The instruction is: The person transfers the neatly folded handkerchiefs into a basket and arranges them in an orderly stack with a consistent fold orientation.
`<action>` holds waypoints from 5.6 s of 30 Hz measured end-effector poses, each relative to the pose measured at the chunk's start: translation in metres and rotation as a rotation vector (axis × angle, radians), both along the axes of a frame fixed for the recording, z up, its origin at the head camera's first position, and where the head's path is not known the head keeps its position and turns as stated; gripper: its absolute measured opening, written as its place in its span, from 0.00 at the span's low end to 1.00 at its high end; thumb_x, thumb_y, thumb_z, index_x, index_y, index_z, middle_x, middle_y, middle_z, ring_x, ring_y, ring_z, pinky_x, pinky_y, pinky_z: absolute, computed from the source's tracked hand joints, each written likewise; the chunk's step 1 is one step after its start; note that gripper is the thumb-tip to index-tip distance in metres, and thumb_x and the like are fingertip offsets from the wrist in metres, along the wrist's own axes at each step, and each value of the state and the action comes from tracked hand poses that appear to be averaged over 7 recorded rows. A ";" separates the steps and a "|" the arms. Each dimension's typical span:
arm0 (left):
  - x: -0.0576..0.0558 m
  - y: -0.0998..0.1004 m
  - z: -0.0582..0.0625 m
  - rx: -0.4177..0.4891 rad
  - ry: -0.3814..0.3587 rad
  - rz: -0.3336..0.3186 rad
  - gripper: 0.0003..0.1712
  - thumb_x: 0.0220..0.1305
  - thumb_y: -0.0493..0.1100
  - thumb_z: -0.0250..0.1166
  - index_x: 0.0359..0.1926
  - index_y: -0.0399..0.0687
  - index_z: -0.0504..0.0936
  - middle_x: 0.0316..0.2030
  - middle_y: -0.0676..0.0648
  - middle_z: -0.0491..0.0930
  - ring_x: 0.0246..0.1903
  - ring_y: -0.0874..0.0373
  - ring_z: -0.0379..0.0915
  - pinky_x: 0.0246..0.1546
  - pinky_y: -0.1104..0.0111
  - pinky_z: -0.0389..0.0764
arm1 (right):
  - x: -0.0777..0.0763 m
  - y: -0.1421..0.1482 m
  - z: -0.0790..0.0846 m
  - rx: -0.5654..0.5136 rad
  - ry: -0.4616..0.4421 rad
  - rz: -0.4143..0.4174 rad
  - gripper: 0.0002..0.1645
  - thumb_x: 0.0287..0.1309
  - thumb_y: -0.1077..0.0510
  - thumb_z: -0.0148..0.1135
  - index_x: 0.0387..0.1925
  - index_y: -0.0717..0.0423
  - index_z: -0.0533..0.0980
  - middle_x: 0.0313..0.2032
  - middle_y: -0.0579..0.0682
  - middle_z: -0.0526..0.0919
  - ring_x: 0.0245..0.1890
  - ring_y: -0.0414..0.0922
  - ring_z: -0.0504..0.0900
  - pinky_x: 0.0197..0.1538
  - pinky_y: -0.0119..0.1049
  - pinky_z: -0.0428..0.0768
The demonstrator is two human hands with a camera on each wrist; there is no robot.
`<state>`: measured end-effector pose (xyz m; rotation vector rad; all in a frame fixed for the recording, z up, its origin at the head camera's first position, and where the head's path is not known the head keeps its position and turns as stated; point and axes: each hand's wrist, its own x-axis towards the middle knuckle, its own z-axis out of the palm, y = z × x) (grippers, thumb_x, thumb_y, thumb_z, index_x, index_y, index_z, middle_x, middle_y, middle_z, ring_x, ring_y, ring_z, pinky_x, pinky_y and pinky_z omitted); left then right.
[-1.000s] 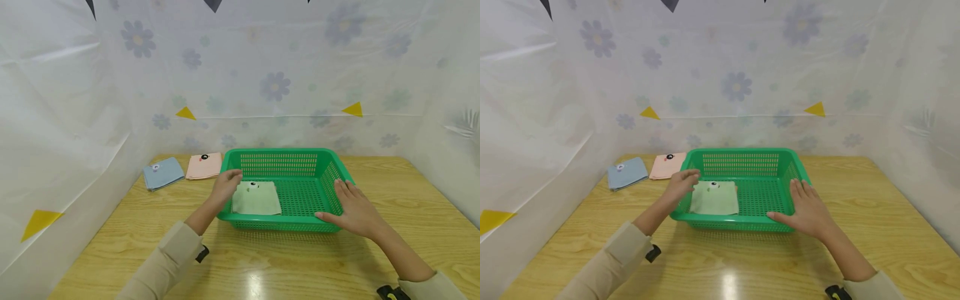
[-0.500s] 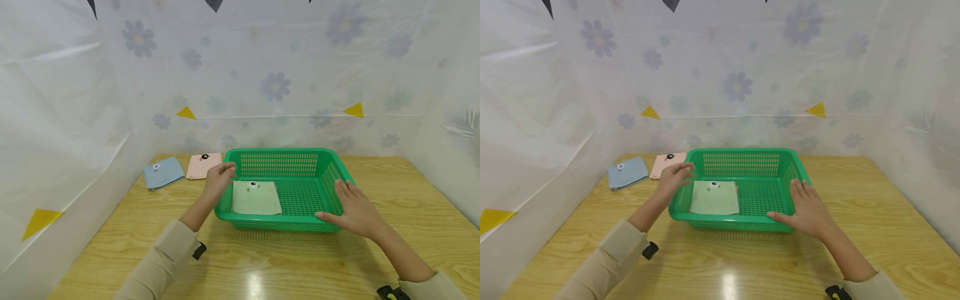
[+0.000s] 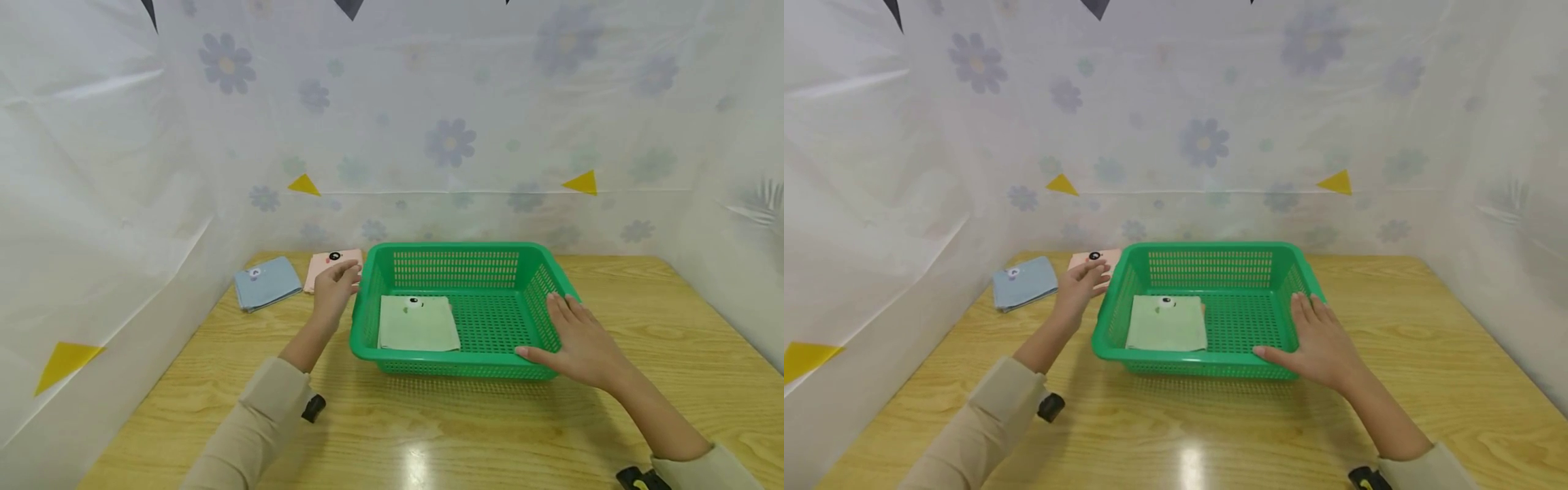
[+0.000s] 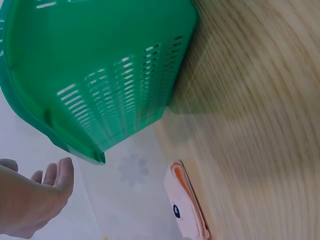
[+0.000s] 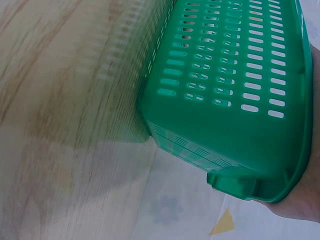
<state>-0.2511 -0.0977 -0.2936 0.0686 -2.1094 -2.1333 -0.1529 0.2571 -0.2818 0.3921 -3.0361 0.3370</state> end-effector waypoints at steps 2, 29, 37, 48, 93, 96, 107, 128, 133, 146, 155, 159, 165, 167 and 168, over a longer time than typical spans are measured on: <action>-0.002 -0.002 -0.002 0.012 -0.002 0.009 0.18 0.65 0.40 0.51 0.54 0.37 0.74 0.51 0.36 0.74 0.50 0.44 0.71 0.52 0.57 0.75 | 0.000 0.000 0.000 0.000 -0.001 0.000 0.62 0.51 0.32 0.53 0.66 0.73 0.40 0.66 0.73 0.43 0.66 0.68 0.39 0.66 0.61 0.40; -0.017 -0.022 -0.024 -0.072 -0.079 0.120 0.19 0.64 0.40 0.51 0.52 0.35 0.74 0.51 0.37 0.74 0.47 0.47 0.73 0.48 0.61 0.77 | 0.000 0.000 -0.001 -0.001 0.000 -0.003 0.62 0.51 0.32 0.53 0.66 0.72 0.40 0.66 0.74 0.43 0.66 0.68 0.38 0.66 0.61 0.39; -0.019 -0.028 -0.028 -0.067 -0.110 0.137 0.19 0.63 0.39 0.51 0.53 0.34 0.73 0.52 0.36 0.74 0.49 0.45 0.72 0.48 0.62 0.77 | 0.001 -0.001 0.001 -0.001 0.006 -0.009 0.62 0.50 0.32 0.54 0.66 0.73 0.41 0.66 0.73 0.44 0.66 0.68 0.40 0.66 0.61 0.42; -0.022 -0.034 -0.038 -0.135 -0.127 0.165 0.20 0.64 0.40 0.51 0.53 0.34 0.74 0.51 0.35 0.74 0.48 0.46 0.73 0.42 0.68 0.77 | 0.000 -0.001 0.000 0.003 0.002 -0.013 0.62 0.50 0.31 0.54 0.66 0.72 0.42 0.66 0.73 0.45 0.66 0.67 0.40 0.66 0.61 0.43; -0.052 -0.062 -0.069 0.078 -0.342 0.336 0.26 0.64 0.42 0.48 0.59 0.31 0.66 0.55 0.34 0.69 0.50 0.46 0.70 0.52 0.61 0.75 | 0.000 0.000 -0.001 -0.007 -0.003 -0.003 0.62 0.51 0.32 0.53 0.66 0.72 0.40 0.65 0.74 0.43 0.66 0.68 0.38 0.66 0.61 0.38; -0.074 -0.071 -0.091 0.191 -0.327 0.411 0.25 0.60 0.43 0.55 0.56 0.32 0.70 0.47 0.35 0.77 0.43 0.49 0.76 0.42 0.64 0.79 | 0.000 -0.001 -0.001 -0.006 -0.003 -0.003 0.61 0.51 0.32 0.53 0.66 0.72 0.40 0.65 0.74 0.43 0.66 0.68 0.38 0.66 0.61 0.38; -0.062 -0.065 -0.067 0.356 -0.398 0.446 0.11 0.62 0.41 0.50 0.42 0.40 0.70 0.26 0.46 0.73 0.23 0.62 0.67 0.22 0.73 0.69 | 0.001 -0.001 0.000 -0.008 0.003 -0.009 0.62 0.50 0.32 0.54 0.66 0.72 0.41 0.66 0.73 0.44 0.66 0.68 0.39 0.66 0.61 0.41; -0.075 -0.064 -0.073 0.637 -0.413 0.359 0.35 0.66 0.44 0.45 0.69 0.43 0.42 0.65 0.36 0.53 0.63 0.47 0.57 0.62 0.63 0.66 | 0.001 -0.001 -0.002 0.001 0.018 -0.013 0.62 0.50 0.32 0.54 0.67 0.71 0.41 0.66 0.73 0.44 0.67 0.67 0.39 0.66 0.60 0.42; -0.080 -0.064 -0.072 0.675 -0.444 0.378 0.35 0.65 0.43 0.45 0.70 0.44 0.42 0.66 0.37 0.53 0.64 0.48 0.55 0.63 0.62 0.64 | 0.002 -0.001 -0.003 0.006 0.022 -0.015 0.62 0.50 0.31 0.54 0.67 0.71 0.41 0.66 0.73 0.44 0.67 0.67 0.40 0.66 0.60 0.42; -0.086 -0.061 -0.077 0.723 -0.436 0.439 0.35 0.65 0.44 0.48 0.69 0.45 0.46 0.66 0.40 0.55 0.64 0.50 0.57 0.62 0.64 0.66 | 0.002 -0.002 -0.004 0.010 0.024 -0.020 0.62 0.49 0.31 0.55 0.66 0.71 0.42 0.66 0.72 0.46 0.67 0.66 0.40 0.65 0.61 0.44; -0.088 -0.057 -0.078 0.730 -0.420 0.466 0.35 0.63 0.43 0.52 0.68 0.45 0.51 0.64 0.40 0.59 0.62 0.51 0.61 0.60 0.66 0.68 | 0.004 -0.002 -0.003 0.008 0.036 -0.014 0.61 0.50 0.32 0.55 0.66 0.72 0.42 0.66 0.72 0.46 0.67 0.66 0.41 0.65 0.61 0.44; -0.090 -0.057 -0.079 0.710 -0.421 0.478 0.34 0.61 0.42 0.55 0.66 0.44 0.55 0.62 0.41 0.62 0.59 0.52 0.63 0.57 0.68 0.71 | 0.003 -0.002 -0.003 0.011 0.031 -0.018 0.61 0.50 0.32 0.55 0.66 0.72 0.43 0.66 0.72 0.46 0.67 0.66 0.41 0.66 0.60 0.44; -0.094 -0.058 -0.082 0.708 -0.413 0.484 0.31 0.59 0.40 0.58 0.63 0.43 0.61 0.58 0.41 0.66 0.55 0.53 0.68 0.55 0.69 0.73 | 0.003 -0.002 -0.003 0.015 0.029 -0.021 0.61 0.50 0.32 0.54 0.66 0.71 0.42 0.66 0.72 0.46 0.67 0.66 0.41 0.66 0.60 0.44; -0.095 -0.058 -0.083 0.697 -0.405 0.485 0.30 0.59 0.39 0.58 0.62 0.42 0.62 0.56 0.41 0.67 0.54 0.53 0.69 0.55 0.68 0.73 | 0.003 -0.002 -0.003 0.015 0.031 -0.020 0.61 0.50 0.32 0.54 0.66 0.71 0.43 0.66 0.72 0.46 0.67 0.66 0.41 0.66 0.60 0.44; -0.095 -0.058 -0.084 0.691 -0.399 0.485 0.30 0.59 0.38 0.58 0.62 0.41 0.63 0.55 0.41 0.68 0.53 0.52 0.69 0.54 0.68 0.74 | 0.002 -0.002 -0.003 0.017 0.034 -0.020 0.61 0.50 0.32 0.54 0.66 0.71 0.43 0.66 0.72 0.46 0.67 0.66 0.42 0.66 0.60 0.44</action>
